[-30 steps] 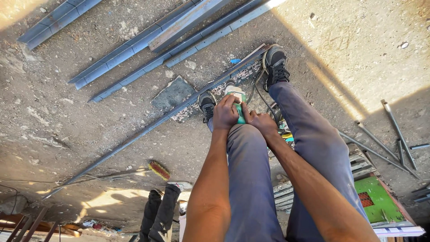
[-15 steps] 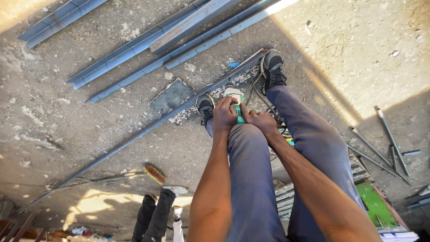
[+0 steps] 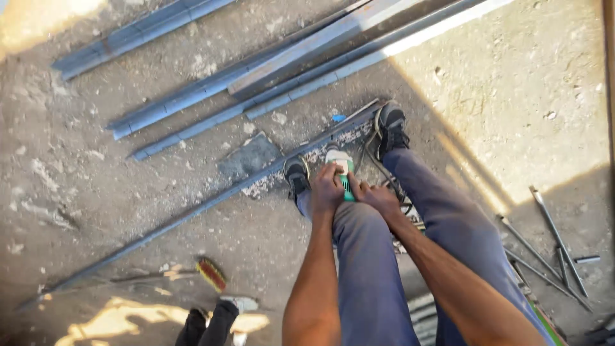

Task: Drill holes into a metal angle bar using a power drill

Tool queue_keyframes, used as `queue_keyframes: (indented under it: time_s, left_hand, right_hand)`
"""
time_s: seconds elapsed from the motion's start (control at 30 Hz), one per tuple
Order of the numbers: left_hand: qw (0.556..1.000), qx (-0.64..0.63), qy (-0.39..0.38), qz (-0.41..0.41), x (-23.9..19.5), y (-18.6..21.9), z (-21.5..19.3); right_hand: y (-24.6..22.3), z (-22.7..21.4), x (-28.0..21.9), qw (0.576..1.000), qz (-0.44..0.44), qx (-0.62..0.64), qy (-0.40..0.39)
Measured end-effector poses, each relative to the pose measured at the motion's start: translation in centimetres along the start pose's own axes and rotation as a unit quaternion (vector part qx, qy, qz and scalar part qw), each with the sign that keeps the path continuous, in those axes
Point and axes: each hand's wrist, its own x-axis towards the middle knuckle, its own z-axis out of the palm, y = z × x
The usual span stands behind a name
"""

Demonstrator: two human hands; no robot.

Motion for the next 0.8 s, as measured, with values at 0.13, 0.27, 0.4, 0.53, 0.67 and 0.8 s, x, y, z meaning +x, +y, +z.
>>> queue_keyframes:
  time_s: [0.13, 0.27, 0.4, 0.53, 0.67, 0.8]
  left_hand:
    - [0.997, 0.064, 0.032, 0.006, -1.5, 1.0, -2.3]
    - [0.99, 0.058, 0.098, -0.086, -4.3, 4.8, -5.6]
    - [0.975, 0.021, 0.177, -0.133, -6.8, 6.1, -5.9]
    - [0.886, -0.244, 0.127, -0.373, -6.0, 5.7, -6.4]
    - [0.771, -0.43, 0.067, -0.465, -4.4, 1.9, -4.9]
    - [0.689, -0.533, 0.019, -0.491, -3.1, -1.5, -3.9]
  right_hand:
    - [-0.9, -1.2, 1.2, 0.999, 0.026, 0.037, 0.01]
    - [-3.5, -4.0, 0.3, 0.933, 0.069, 0.276, -0.221]
    - [-4.9, -6.2, -2.3, 0.935, 0.12, 0.278, -0.186]
    - [-5.7, -6.2, -1.6, 0.924, 0.144, 0.31, -0.173]
    - [-6.0, -4.9, -0.7, 0.905, 0.165, 0.336, -0.2]
    - [-5.5, -4.5, 1.2, 0.9, 0.17, 0.343, -0.207]
